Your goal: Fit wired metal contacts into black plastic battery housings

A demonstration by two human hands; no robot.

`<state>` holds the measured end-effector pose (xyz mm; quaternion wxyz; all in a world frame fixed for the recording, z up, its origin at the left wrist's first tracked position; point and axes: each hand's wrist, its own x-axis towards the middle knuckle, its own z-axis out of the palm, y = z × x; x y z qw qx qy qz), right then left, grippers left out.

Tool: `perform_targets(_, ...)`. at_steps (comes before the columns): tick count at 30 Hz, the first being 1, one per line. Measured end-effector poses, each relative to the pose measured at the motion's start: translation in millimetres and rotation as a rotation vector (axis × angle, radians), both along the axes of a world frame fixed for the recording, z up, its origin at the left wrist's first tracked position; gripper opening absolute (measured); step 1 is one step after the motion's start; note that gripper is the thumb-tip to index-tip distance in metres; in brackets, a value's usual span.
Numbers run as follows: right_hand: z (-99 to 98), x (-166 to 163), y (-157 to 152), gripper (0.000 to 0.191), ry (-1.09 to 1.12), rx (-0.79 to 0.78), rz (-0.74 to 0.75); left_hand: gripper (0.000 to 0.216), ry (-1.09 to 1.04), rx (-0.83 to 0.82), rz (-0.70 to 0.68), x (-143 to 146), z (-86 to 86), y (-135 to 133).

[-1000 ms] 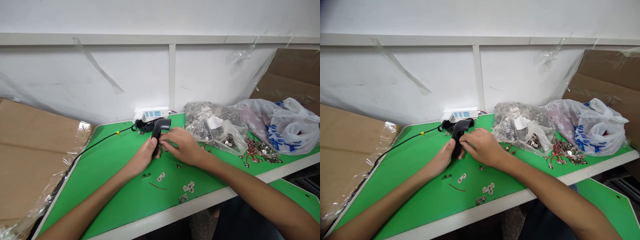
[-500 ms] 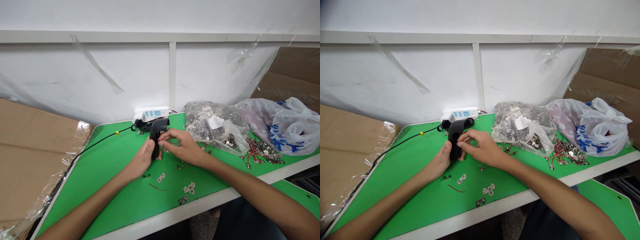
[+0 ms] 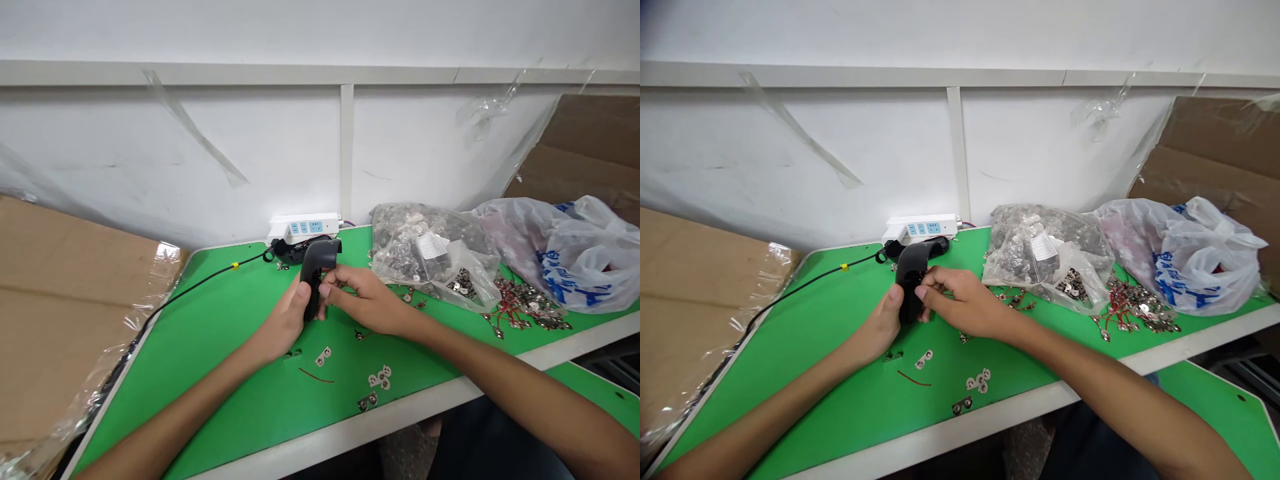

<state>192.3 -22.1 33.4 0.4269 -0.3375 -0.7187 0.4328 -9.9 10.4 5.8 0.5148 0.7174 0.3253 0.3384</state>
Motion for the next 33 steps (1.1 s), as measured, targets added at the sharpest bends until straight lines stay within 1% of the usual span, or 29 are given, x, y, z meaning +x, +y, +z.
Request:
perform_targets(4, 1.4, -1, 0, 0.028, 0.009, 0.002, -0.024, 0.075, 0.002, -0.007, -0.01, 0, -0.2, 0)
perform_targets(10, 5.8, -3, -3, 0.026, -0.017, 0.023, -0.078, 0.073, -0.003, 0.001, -0.016, -2, -5.2, 2)
perform_targets(18, 4.2, -7, -2, 0.025, -0.04, 0.045, -0.117, 0.076, -0.029, -0.032, -0.022, 4, -0.9, 1)
perform_targets(22, 3.4, -8, -3, 0.022, -0.053, 0.066, -0.158, 0.077, -0.001, -0.023, -0.023, 2, -5.9, 2)
perform_targets(26, 2.8, -10, -5, 0.023, -0.081, 0.112, -0.219, 0.076, 0.001, -0.011, -0.022, 2, -9.4, 4)
perform_targets(30, 0.1, -11, -6, 0.022, -0.113, 0.17, -0.262, 0.078, 0.017, -0.002, -0.01, 3, -4.8, 3)
perform_targets(33, -1.2, -11, -5, 0.021, -0.109, 0.168, -0.247, 0.078, 0.047, 0.007, -0.006, 3, -1.1, 1)
